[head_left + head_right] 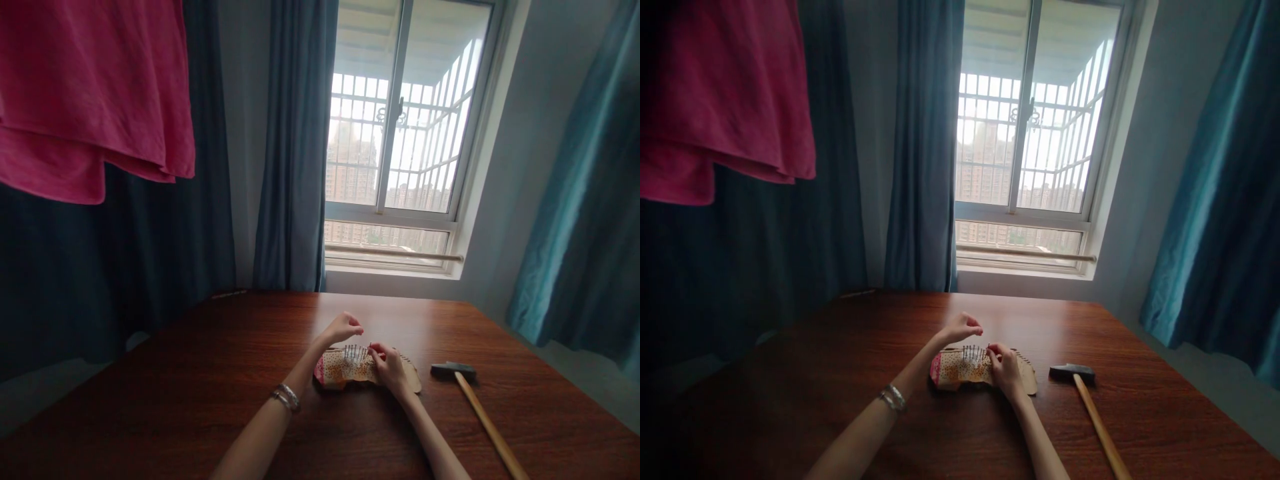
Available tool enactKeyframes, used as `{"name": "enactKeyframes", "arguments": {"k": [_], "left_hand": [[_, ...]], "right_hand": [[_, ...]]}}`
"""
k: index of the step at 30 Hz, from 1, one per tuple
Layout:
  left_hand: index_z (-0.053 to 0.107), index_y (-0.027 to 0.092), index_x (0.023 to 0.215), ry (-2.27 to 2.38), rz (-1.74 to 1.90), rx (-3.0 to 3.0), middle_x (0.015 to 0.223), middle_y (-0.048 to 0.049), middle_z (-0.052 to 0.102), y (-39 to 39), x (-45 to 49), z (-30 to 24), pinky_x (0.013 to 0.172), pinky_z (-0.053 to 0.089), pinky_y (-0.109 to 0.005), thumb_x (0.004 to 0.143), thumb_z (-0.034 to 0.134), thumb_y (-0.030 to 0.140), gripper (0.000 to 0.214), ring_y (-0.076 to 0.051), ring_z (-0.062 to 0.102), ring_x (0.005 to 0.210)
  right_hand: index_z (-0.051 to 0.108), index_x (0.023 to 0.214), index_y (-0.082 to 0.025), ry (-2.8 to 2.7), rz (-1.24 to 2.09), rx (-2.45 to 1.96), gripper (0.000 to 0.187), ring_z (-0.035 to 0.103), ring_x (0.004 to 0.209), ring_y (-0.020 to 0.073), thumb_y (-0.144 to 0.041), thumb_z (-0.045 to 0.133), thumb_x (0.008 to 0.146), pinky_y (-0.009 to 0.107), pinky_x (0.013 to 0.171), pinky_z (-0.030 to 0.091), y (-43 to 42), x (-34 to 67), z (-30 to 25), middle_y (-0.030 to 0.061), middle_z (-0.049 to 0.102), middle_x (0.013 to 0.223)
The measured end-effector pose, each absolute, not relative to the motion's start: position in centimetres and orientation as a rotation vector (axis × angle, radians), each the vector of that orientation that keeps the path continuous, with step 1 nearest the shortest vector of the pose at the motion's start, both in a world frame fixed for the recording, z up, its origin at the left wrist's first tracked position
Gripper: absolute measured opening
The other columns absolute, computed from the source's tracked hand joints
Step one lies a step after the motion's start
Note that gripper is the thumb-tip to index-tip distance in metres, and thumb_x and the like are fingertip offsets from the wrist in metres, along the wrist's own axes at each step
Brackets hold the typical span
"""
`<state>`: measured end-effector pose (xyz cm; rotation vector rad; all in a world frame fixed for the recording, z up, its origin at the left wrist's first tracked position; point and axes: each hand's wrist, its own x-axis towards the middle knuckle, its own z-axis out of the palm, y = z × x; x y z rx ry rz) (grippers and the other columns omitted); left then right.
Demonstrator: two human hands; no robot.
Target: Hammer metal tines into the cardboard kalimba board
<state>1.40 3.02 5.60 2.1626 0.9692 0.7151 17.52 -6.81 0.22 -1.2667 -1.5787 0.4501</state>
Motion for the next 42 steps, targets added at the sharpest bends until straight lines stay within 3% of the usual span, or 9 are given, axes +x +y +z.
{"name": "enactKeyframes", "arguments": {"k": [7,14,23,37,42], "left_hand": [[0.069,0.006,0.075,0.887,0.689,2.18,0.064,-0.0064,0.064,2.2,1.8,5.6,0.054,0.036,-0.022,0.072,0.05,0.041,0.04,-0.013,0.051,0.058],[0.07,0.008,0.086,0.901,0.613,2.142,0.071,-0.0048,0.066,1.4,1.6,5.7,0.055,0.038,-0.022,0.068,0.055,0.05,0.047,-0.015,0.055,0.065],[0.067,0.009,0.094,0.876,0.52,2.096,0.084,-0.009,0.068,2.0,1.4,4.9,0.061,0.045,-0.024,0.061,0.065,0.043,0.047,-0.021,0.061,0.079],[0.068,0.011,0.091,0.858,0.53,2.135,0.082,-0.0069,0.068,1.8,1.5,4.8,0.062,0.045,-0.023,0.063,0.064,0.035,0.037,-0.019,0.062,0.078],[0.068,0.011,0.09,0.847,0.536,2.139,0.082,-0.006,0.068,1.4,1.6,5.1,0.064,0.045,-0.023,0.062,0.066,0.039,0.04,-0.019,0.061,0.078]], "right_hand": [[0.067,0.082,-0.025,-1.609,0.402,-1.291,0.023,0.062,0.068,0.0179,-0.033,0.046,0.079,0.028,0.064,0.047,-6.6,17.6,-0.4,0.0018,0.07,0.076],[0.066,0.08,-0.023,-1.645,0.37,-1.309,0.021,0.061,0.068,0.0165,-0.03,0.046,0.079,0.025,0.064,0.046,-6.0,17.9,-0.9,0.0028,0.069,0.077],[0.064,0.082,-0.025,-1.676,0.342,-1.299,0.021,0.059,0.066,0.0138,-0.027,0.043,0.081,0.023,0.065,0.046,-6.0,17.8,-0.9,0.0009,0.067,0.075],[0.063,0.081,-0.025,-1.716,0.317,-1.282,0.02,0.059,0.067,0.0136,-0.027,0.043,0.082,0.022,0.064,0.046,-6.3,17.6,-0.6,0.001,0.067,0.077],[0.062,0.083,-0.024,-1.718,0.314,-1.28,0.02,0.059,0.069,0.0136,-0.024,0.042,0.082,0.022,0.065,0.045,-6.4,17.6,-0.5,0.0018,0.067,0.08]]}}
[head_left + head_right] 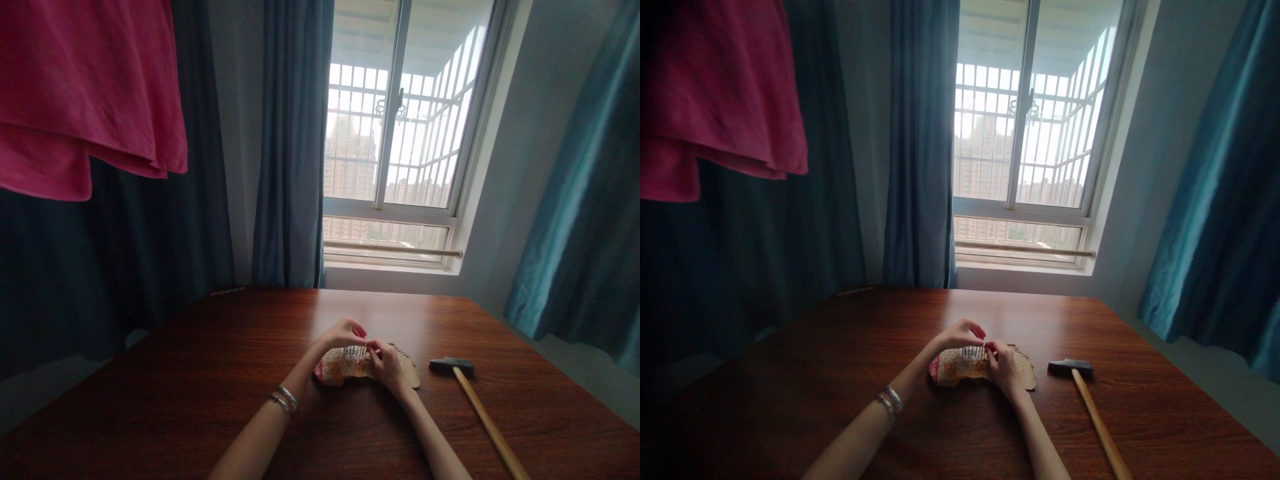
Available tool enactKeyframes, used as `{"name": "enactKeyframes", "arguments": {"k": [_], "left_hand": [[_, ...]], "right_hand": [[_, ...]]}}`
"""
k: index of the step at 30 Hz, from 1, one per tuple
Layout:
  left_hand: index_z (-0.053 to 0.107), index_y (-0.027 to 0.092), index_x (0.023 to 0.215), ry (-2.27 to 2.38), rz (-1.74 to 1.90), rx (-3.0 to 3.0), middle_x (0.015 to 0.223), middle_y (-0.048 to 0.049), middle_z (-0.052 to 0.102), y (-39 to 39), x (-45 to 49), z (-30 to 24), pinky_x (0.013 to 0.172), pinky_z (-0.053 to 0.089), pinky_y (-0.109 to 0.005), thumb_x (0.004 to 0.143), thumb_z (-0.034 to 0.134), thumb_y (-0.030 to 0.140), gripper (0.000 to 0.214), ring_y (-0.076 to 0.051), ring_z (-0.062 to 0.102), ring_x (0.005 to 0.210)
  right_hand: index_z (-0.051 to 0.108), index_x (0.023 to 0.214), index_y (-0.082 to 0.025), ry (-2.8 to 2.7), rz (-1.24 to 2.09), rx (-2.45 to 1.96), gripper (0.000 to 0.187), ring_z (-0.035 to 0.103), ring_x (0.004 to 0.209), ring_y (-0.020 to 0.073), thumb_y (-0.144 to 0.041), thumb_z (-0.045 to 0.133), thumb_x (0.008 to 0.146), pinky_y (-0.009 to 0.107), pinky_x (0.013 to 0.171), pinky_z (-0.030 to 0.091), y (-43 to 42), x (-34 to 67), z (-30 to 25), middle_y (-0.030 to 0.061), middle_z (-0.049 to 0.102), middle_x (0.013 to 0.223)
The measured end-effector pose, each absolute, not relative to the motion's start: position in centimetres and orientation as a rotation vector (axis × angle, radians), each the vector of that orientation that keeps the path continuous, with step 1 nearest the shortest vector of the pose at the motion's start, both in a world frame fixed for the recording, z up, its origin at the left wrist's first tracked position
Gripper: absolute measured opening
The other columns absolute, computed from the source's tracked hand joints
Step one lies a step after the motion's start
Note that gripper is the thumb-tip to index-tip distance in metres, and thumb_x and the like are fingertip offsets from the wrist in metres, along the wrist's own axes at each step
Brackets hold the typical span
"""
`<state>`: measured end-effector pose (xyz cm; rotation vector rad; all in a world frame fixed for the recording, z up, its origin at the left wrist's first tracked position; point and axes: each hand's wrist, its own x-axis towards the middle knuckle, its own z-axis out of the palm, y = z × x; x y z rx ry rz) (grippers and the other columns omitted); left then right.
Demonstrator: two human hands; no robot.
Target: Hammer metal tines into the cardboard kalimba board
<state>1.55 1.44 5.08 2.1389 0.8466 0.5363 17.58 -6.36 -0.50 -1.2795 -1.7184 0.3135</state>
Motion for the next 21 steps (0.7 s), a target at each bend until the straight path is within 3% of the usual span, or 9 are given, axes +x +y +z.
{"name": "enactKeyframes", "arguments": {"k": [21], "left_hand": [[0.066,0.01,0.093,0.815,0.558,2.147,0.085,-0.0066,0.067,1.99,1.43,4.45,0.066,0.045,-0.023,0.064,0.064,0.037,0.04,-0.018,0.061,0.08]], "right_hand": [[0.064,0.084,-0.025,-1.694,0.325,-1.317,0.023,0.06,0.07,0.0144,-0.026,0.041,0.082,0.023,0.066,0.046,-6.71,17.38,-0.12,0.0017,0.068,0.079]]}}
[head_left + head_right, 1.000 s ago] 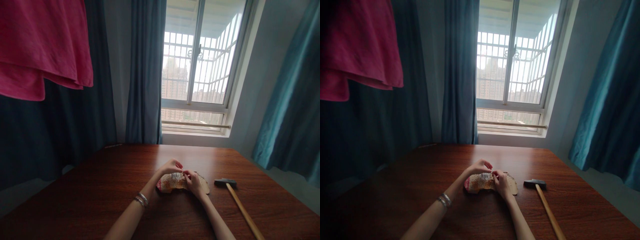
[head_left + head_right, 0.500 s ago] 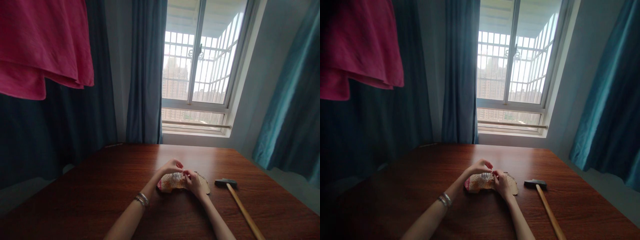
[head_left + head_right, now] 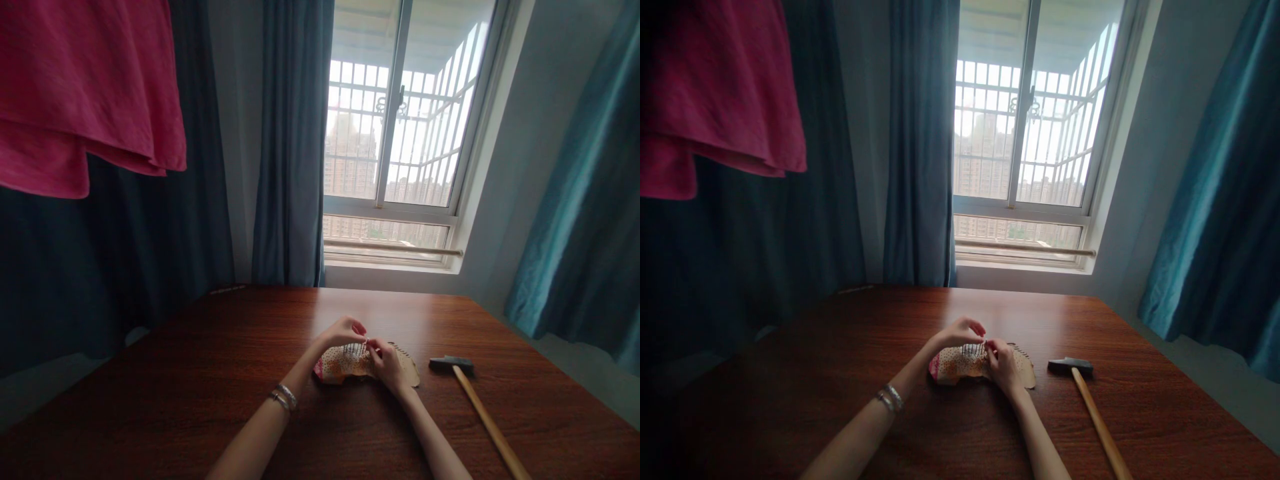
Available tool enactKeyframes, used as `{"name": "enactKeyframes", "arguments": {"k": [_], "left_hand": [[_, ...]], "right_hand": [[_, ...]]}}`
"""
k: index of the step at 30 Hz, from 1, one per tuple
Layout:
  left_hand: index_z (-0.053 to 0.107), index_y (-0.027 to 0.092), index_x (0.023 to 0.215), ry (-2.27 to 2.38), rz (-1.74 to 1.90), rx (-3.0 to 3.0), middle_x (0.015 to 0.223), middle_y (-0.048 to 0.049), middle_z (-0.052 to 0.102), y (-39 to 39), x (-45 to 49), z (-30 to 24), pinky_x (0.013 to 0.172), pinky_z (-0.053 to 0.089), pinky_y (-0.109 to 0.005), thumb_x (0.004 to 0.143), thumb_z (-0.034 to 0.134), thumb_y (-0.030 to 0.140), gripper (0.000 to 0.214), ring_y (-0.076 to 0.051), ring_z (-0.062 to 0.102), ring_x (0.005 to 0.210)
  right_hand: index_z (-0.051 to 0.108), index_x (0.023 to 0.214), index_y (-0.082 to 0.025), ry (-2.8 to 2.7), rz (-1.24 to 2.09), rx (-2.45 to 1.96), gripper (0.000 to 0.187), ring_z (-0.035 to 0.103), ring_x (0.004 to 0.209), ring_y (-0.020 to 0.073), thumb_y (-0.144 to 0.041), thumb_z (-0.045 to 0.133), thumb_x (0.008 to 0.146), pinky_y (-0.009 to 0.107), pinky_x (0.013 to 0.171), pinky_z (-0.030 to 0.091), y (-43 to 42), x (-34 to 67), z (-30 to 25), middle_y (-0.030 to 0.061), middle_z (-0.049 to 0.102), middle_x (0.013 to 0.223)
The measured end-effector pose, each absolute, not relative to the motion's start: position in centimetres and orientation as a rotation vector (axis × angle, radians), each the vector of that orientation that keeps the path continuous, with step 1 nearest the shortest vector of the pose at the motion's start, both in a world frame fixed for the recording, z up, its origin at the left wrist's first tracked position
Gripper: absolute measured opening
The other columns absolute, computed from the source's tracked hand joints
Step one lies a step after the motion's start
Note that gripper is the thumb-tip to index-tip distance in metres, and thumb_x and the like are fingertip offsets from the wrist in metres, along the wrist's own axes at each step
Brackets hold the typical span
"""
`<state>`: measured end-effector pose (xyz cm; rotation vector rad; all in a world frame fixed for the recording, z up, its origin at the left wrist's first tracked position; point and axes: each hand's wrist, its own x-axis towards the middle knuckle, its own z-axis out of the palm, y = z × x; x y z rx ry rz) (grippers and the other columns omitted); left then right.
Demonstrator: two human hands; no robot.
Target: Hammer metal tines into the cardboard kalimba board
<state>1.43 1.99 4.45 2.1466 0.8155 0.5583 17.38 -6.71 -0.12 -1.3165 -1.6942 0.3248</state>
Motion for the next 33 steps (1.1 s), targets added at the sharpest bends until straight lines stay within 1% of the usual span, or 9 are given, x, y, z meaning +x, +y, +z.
{"name": "enactKeyframes", "arguments": {"k": [6,11,19,23,29,33], "left_hand": [[0.066,0.012,0.092,0.844,0.549,2.172,0.086,-0.0053,0.067,1.6,1.5,4.8,0.066,0.045,-0.023,0.064,0.064,0.039,0.039,-0.017,0.06,0.079],[0.068,0.012,0.086,0.856,0.614,2.273,0.083,-0.0047,0.067,1.4,1.8,4.5,0.067,0.044,-0.023,0.063,0.064,0.043,0.038,-0.017,0.06,0.077],[0.068,0.014,0.084,0.933,0.538,2.345,0.08,-0.0031,0.067,0.5,2.2,4.5,0.066,0.043,-0.022,0.064,0.062,0.034,0.029,-0.016,0.059,0.073],[0.068,0.013,0.084,0.926,0.545,2.344,0.079,-0.004,0.067,-0.2,2.2,5.0,0.062,0.042,-0.021,0.066,0.061,0.034,0.029,-0.016,0.059,0.072],[0.068,0.015,0.085,0.933,0.553,2.384,0.08,-0.0033,0.067,-0.7,2.4,5.2,0.061,0.041,-0.021,0.066,0.062,0.036,0.03,-0.016,0.058,0.071],[0.069,0.014,0.085,0.925,0.569,2.394,0.079,-0.004,0.067,-0.5,2.7,4.8,0.06,0.041,-0.021,0.066,0.062,0.037,0.03,-0.016,0.058,0.07]], "right_hand": [[0.065,0.083,-0.026,-1.696,0.332,-1.297,0.023,0.061,0.069,0.0151,-0.028,0.042,0.081,0.024,0.064,0.046,-6.8,17.3,0.0,0.0015,0.068,0.078],[0.065,0.082,-0.026,-1.702,0.331,-1.289,0.022,0.061,0.071,0.0158,-0.026,0.043,0.08,0.025,0.065,0.046,-6.7,17.3,-0.1,0.0016,0.068,0.079],[0.063,0.076,-0.024,-1.711,0.341,-1.271,0.018,0.06,0.072,0.0146,-0.027,0.046,0.079,0.023,0.065,0.046,-6.4,17.7,-0.3,0.0015,0.066,0.078],[0.063,0.076,-0.025,-1.707,0.347,-1.271,0.018,0.06,0.073,0.0148,-0.026,0.046,0.079,0.023,0.065,0.046,-6.2,17.8,-0.5,0.001,0.066,0.078],[0.064,0.077,-0.027,-1.707,0.373,-1.282,0.017,0.061,0.074,0.0146,-0.023,0.048,0.078,0.023,0.067,0.047,-6.1,17.9,-0.6,0.0003,0.066,0.079],[0.065,0.077,-0.026,-1.701,0.39,-1.288,0.017,0.061,0.074,0.0141,-0.023,0.048,0.078,0.023,0.068,0.048,-6.1,18.1,-0.6,0.0,0.066,0.08]]}}
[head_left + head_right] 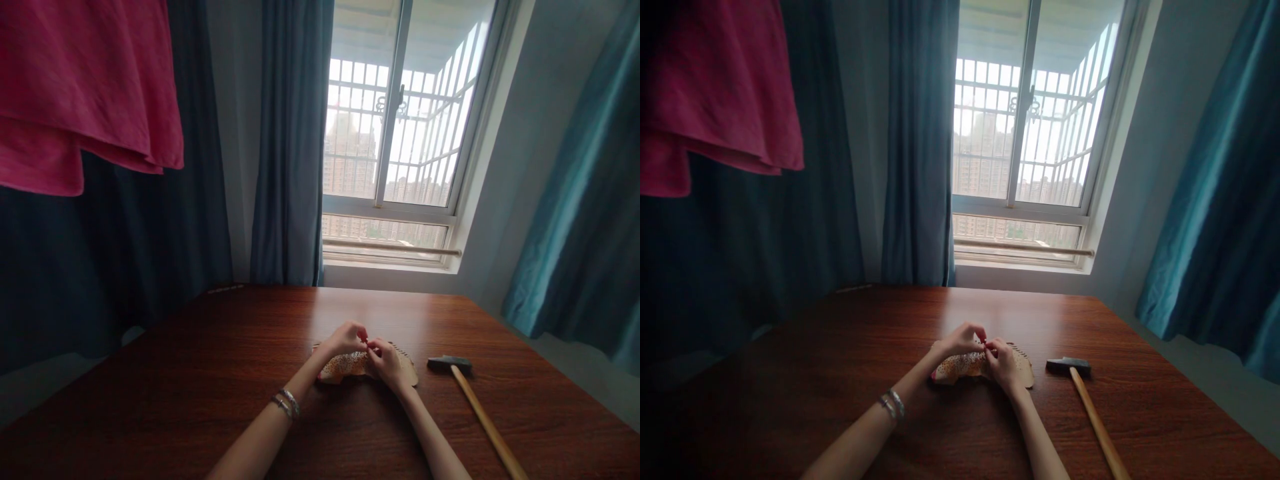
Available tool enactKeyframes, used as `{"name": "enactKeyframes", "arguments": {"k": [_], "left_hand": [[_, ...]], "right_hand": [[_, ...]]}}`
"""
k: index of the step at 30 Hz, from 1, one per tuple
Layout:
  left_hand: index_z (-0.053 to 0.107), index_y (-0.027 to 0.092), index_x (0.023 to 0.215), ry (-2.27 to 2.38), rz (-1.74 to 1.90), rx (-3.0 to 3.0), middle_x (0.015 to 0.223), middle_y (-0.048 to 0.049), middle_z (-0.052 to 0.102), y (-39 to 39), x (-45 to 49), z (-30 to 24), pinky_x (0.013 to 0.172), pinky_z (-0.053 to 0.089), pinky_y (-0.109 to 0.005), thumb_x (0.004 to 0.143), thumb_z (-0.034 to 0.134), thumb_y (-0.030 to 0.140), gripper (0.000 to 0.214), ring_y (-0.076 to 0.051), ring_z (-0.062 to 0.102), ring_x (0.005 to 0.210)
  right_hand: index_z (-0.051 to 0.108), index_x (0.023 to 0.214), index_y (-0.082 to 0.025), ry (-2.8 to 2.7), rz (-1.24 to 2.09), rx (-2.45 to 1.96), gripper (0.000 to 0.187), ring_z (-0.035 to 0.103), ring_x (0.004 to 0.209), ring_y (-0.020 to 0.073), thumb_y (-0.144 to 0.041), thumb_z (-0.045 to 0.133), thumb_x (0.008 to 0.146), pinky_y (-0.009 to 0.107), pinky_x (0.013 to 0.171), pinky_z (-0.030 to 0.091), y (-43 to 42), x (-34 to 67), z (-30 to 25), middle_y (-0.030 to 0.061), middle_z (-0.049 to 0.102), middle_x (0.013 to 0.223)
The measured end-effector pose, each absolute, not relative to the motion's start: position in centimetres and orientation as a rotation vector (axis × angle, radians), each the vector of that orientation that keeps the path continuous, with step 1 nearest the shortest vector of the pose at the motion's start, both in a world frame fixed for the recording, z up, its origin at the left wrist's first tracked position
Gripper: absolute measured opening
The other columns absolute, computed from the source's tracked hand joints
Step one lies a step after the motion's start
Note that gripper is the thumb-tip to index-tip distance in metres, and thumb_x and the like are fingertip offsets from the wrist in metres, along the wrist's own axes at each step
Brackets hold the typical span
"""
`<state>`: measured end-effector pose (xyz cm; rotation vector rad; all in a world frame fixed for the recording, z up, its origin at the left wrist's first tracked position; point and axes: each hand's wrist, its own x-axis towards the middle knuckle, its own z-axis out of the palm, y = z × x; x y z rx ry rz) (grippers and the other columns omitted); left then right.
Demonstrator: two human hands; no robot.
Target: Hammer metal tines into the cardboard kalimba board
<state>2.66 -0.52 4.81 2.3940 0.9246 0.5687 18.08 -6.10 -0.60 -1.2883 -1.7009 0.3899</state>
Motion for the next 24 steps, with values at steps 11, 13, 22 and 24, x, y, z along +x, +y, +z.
{"name": "enactKeyframes", "arguments": {"k": [11,13,22,24], "left_hand": [[0.069,0.013,0.083,0.943,0.589,2.388,0.08,-0.0055,0.067,0.1,2.7,3.9,0.064,0.043,-0.022,0.067,0.061,0.035,0.029,-0.015,0.058,0.069],[0.069,0.013,0.083,0.967,0.595,2.393,0.08,-0.0056,0.067,0.1,2.8,3.7,0.064,0.043,-0.022,0.067,0.06,0.032,0.027,-0.015,0.058,0.069],[0.07,0.012,0.081,1.058,0.562,2.347,0.076,-0.0054,0.067,0.0,3.1,3.4,0.063,0.042,-0.023,0.065,0.056,0.026,0.025,-0.015,0.057,0.065],[0.07,0.012,0.081,1.066,0.565,2.342,0.075,-0.0054,0.067,0.0,3.2,3.3,0.063,0.041,-0.023,0.065,0.056,0.026,0.025,-0.014,0.056,0.065]], "right_hand": [[0.068,0.074,-0.023,-1.688,0.43,-1.29,0.017,0.062,0.07,0.0141,-0.027,0.051,0.076,0.023,0.066,0.049,-6.4,18.1,-0.1,0.0012,0.067,0.078],[0.069,0.079,-0.022,-1.661,0.43,-1.308,0.02,0.063,0.074,0.0156,-0.03,0.051,0.076,0.025,0.067,0.05,-6.6,18.7,0.6,0.003,0.069,0.082],[0.061,0.104,-0.015,-1.368,0.243,-1.563,0.04,0.062,0.09,0.0223,-0.04,0.041,0.078,0.033,0.077,0.05,-12.5,24.7,3.3,0.0123,0.066,0.103],[0.062,0.1,-0.014,-1.329,0.181,-1.65,0.041,0.062,0.089,0.0257,-0.04,0.044,0.075,0.038,0.081,0.048,-14.9,26.5,3.5,0.0147,0.065,0.101]]}}
